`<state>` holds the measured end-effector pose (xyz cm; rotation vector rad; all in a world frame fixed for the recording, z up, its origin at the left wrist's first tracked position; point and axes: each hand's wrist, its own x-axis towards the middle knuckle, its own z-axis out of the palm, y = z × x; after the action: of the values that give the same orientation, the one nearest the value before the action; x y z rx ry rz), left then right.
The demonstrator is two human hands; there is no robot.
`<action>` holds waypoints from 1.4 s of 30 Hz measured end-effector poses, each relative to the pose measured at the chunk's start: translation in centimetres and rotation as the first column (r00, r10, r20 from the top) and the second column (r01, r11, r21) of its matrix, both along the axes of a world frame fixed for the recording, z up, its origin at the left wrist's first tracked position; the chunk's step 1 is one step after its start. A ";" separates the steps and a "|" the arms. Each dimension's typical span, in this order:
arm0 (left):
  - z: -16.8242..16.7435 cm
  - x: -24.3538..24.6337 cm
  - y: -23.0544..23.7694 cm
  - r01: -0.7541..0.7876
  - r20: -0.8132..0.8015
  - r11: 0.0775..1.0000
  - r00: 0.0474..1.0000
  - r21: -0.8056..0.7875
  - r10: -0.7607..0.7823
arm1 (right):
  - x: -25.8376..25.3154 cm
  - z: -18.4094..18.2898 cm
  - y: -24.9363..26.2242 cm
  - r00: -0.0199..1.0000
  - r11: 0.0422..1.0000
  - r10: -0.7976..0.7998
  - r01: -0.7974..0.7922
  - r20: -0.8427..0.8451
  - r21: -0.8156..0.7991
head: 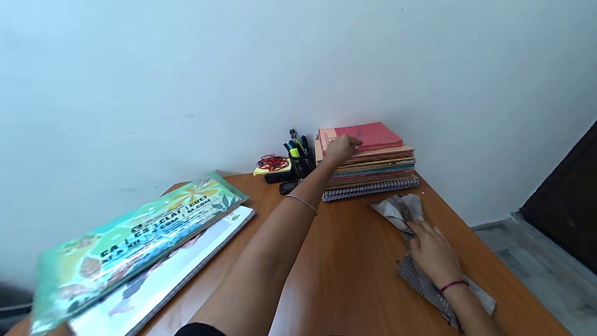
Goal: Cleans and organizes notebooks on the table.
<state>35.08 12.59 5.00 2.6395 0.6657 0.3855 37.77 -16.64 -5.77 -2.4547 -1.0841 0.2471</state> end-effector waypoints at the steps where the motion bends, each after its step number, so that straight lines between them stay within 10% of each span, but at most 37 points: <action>1: -0.2 0.0 -0.8 -0.050 0.012 0.998 0.999 0.033 0.049 | 0.1 -0.2 0.0 1.000 1.000 0.003 -0.003 0.002 0.016; 8: -5.5 -4.8 -6.4 0.022 0.370 0.988 0.926 0.156 -0.079 | 0.3 -0.7 0.0 0.999 0.999 0.023 -0.024 0.029 0.049; 14: -8.6 -18.2 -11.6 0.298 -0.095 0.951 0.952 0.085 -0.290 | 0.3 -1.1 0.0 0.998 0.996 0.031 -0.036 0.063 0.079; 26: -6.7 -36.5 -3.0 -0.354 -0.185 0.933 0.915 0.062 0.359 | 0.8 -2.3 0.0 0.994 0.991 0.042 -0.055 0.101 0.121; 35: 0.8 -20.5 -2.7 0.008 0.153 0.981 0.988 0.193 -0.038 | 0.4 -2.3 0.0 0.992 0.989 0.018 -0.037 0.128 0.144; 42: 3.3 -4.2 -0.2 0.059 -0.112 0.979 0.993 0.193 -0.038 | 0.6 -2.1 0.3 0.994 0.986 -0.006 -0.012 0.105 0.168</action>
<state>30.85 12.42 8.28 2.8753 0.6237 0.3107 38.32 -16.35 -7.88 -2.3372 -1.1046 0.0250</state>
